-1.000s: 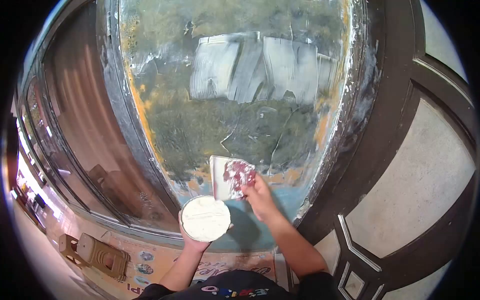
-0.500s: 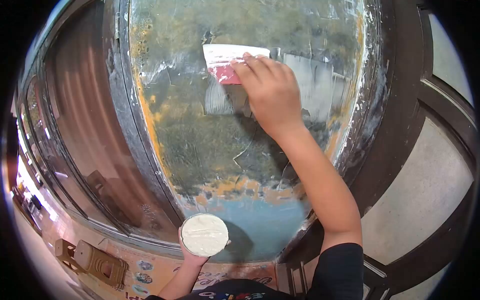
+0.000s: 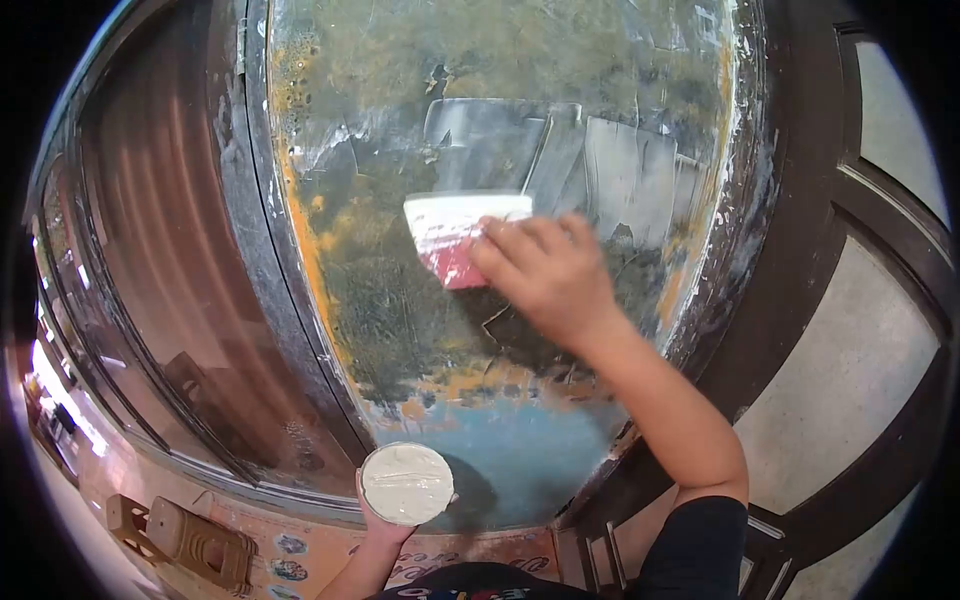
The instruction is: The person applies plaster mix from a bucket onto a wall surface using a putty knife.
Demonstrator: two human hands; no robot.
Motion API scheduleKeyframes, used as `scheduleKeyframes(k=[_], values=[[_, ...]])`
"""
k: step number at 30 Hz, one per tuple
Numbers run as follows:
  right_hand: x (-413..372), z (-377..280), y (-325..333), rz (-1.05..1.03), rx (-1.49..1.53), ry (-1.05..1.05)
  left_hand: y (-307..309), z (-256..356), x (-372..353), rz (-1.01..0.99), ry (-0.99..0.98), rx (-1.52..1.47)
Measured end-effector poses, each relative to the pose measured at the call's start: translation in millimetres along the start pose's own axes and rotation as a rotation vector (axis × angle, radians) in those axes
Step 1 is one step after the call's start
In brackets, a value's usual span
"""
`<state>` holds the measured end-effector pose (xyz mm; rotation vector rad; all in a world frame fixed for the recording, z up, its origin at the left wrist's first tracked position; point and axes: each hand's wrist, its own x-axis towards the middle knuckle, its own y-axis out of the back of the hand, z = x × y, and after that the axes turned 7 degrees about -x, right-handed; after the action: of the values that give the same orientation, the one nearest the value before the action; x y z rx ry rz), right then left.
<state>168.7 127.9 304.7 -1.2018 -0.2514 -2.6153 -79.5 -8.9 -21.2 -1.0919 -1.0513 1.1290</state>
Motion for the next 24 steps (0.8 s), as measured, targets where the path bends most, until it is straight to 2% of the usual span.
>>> scheduleKeyframes(k=[2,3,4,5,7,8,10,13,15,17,21,22,24], values=[[12.8,31.7,-4.4,0.06,-0.06,-0.102,0.0,1.4,0.0,0.041,-0.002,-0.006],[11.4,46.2,-12.5,0.073,-0.1,-0.132,1.7,2.9,-0.4,0.038,0.026,-0.132],[5.5,53.8,-22.4,0.086,-0.139,-0.161,2.9,2.9,-1.2,0.038,0.032,-0.132],[-6.9,46.3,-30.5,0.084,-0.145,-0.16,3.7,2.3,-1.3,0.054,0.021,-0.078],[-46.6,16.6,-41.0,-0.074,-0.132,-0.008,3.7,1.6,1.3,0.045,0.006,-0.04],[-61.6,-5.9,-38.8,-0.035,-0.041,-0.006,5.1,2.0,2.4,0.04,0.011,-0.04],[-87.3,-35.9,-28.5,-0.091,0.022,0.053,9.6,1.2,1.0,0.065,-0.01,0.04],[-88.3,-41.5,-7.2,-0.108,0.037,0.035,10.8,1.1,-1.1,0.06,0.035,-0.002],[-79.8,-24.8,6.4,-0.126,0.036,0.042,9.7,1.4,-2.7,0.054,0.065,-0.008],[-63.8,9.0,13.5,-0.038,-0.016,0.027,7.8,-0.7,-0.5,0.057,0.069,-0.011],[-40.2,89.9,12.2,0.065,-0.178,-0.222,4.7,-9.8,5.0,0.056,0.124,-0.207],[-43.2,101.8,8.0,0.055,-0.181,-0.307,3.2,-12.4,6.1,0.052,0.152,-0.279],[-65.0,99.1,-10.3,0.02,-0.196,-0.311,8.7,-19.5,10.7,0.058,0.148,-0.277]])
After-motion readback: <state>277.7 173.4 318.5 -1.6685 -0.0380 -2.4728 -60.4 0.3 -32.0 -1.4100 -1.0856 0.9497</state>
